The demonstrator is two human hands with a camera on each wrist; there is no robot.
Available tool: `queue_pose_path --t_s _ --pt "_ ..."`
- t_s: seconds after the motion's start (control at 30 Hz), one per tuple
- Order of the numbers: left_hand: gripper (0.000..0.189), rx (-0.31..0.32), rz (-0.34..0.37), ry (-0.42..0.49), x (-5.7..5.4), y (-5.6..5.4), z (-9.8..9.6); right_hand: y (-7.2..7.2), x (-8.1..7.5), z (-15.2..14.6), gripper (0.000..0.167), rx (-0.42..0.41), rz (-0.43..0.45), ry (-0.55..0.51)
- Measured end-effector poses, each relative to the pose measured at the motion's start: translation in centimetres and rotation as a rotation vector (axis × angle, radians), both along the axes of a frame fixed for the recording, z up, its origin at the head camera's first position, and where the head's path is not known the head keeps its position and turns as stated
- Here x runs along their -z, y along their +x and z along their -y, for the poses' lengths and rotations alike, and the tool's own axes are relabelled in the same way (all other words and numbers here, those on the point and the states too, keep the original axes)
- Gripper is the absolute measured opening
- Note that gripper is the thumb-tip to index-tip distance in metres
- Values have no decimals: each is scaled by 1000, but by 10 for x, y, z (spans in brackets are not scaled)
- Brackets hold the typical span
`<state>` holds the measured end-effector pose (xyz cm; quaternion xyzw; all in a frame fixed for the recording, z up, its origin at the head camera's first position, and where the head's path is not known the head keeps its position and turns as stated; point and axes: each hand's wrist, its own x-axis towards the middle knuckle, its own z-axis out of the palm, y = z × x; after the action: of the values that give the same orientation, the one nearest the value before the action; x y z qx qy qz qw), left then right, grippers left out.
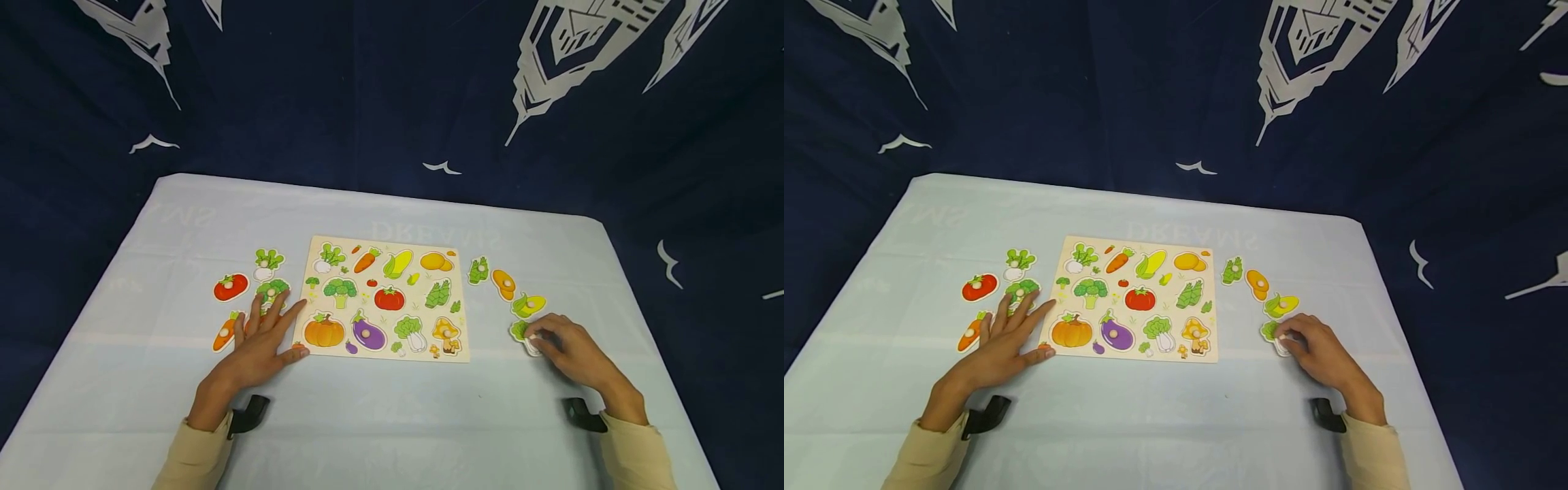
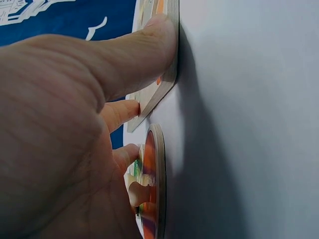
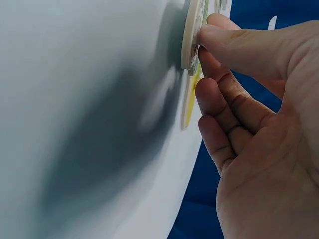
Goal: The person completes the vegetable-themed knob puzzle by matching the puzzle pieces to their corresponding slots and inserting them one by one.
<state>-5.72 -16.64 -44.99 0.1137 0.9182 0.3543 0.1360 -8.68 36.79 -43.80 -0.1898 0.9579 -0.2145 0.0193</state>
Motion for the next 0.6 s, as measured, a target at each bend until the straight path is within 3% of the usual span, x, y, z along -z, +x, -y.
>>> queue_pose_path --t_s 0.17,0.33,0.6 --pt "81 -2 -2 0 0 0 0 1 -5 10 30 -5 -41 -11" --pt "81 -8 4 -4 0 0 0 1 -9 24 32 -70 -100 -48" --pt "82 -14 9 -12 -1 0 -1 -3 -13 48 33 -142 -82 -72"
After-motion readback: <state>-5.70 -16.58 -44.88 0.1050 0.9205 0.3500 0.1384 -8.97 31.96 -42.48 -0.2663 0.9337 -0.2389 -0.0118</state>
